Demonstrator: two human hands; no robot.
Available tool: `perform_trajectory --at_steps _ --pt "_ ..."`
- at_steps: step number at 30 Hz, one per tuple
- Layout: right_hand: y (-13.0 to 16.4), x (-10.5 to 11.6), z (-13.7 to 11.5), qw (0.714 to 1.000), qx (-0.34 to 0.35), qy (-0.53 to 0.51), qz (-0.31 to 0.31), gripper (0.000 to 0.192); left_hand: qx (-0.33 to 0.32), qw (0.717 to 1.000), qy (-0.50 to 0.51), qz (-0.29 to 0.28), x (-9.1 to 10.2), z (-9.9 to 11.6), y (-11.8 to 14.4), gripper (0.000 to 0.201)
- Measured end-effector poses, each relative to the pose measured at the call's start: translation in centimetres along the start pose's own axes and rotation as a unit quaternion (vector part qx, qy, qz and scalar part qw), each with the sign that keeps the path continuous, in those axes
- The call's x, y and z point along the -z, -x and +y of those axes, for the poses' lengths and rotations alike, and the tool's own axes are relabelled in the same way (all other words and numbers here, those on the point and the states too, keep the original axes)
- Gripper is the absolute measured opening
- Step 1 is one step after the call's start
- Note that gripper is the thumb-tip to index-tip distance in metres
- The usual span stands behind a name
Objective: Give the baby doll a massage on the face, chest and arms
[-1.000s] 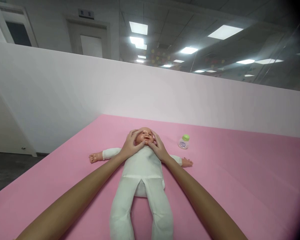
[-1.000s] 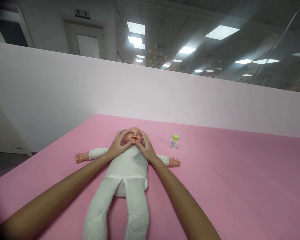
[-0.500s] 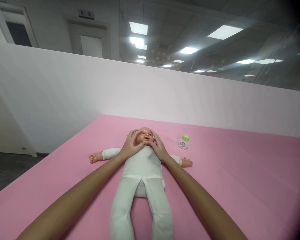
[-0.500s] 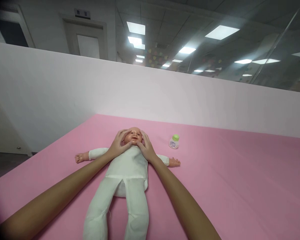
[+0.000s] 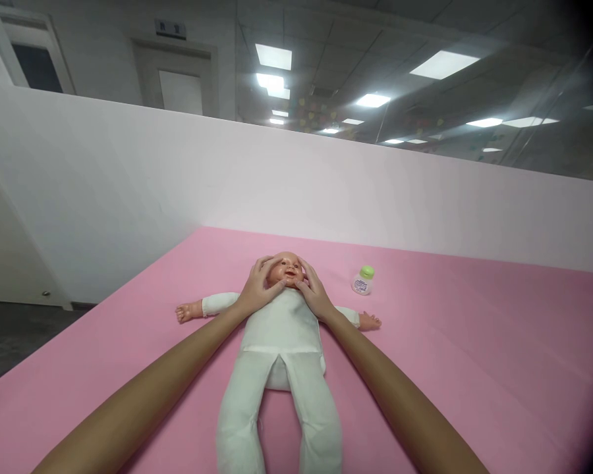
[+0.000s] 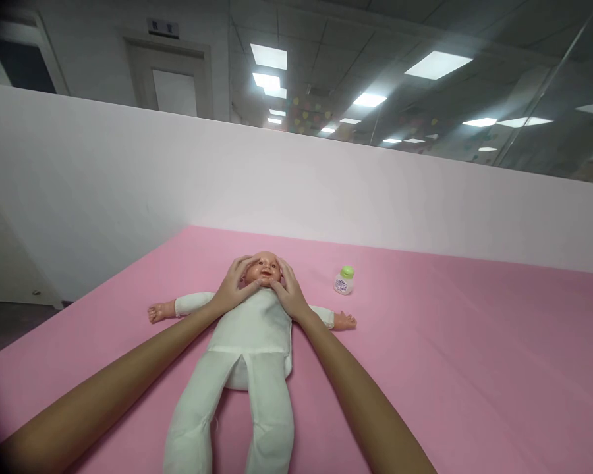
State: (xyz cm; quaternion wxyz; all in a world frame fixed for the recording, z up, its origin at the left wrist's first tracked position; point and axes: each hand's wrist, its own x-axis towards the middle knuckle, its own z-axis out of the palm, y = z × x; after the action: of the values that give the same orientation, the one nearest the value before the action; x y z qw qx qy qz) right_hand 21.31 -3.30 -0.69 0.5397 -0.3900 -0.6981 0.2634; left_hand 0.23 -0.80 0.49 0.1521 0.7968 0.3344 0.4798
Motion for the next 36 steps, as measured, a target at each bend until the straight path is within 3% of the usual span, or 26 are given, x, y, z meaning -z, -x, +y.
perform_trajectory --at_steps 36 --pt "0.08 0.1 0.05 1.0 0.017 -0.007 -0.008 0.066 0.007 1.0 0.0 -0.002 -0.01 -0.05 0.04 0.059"
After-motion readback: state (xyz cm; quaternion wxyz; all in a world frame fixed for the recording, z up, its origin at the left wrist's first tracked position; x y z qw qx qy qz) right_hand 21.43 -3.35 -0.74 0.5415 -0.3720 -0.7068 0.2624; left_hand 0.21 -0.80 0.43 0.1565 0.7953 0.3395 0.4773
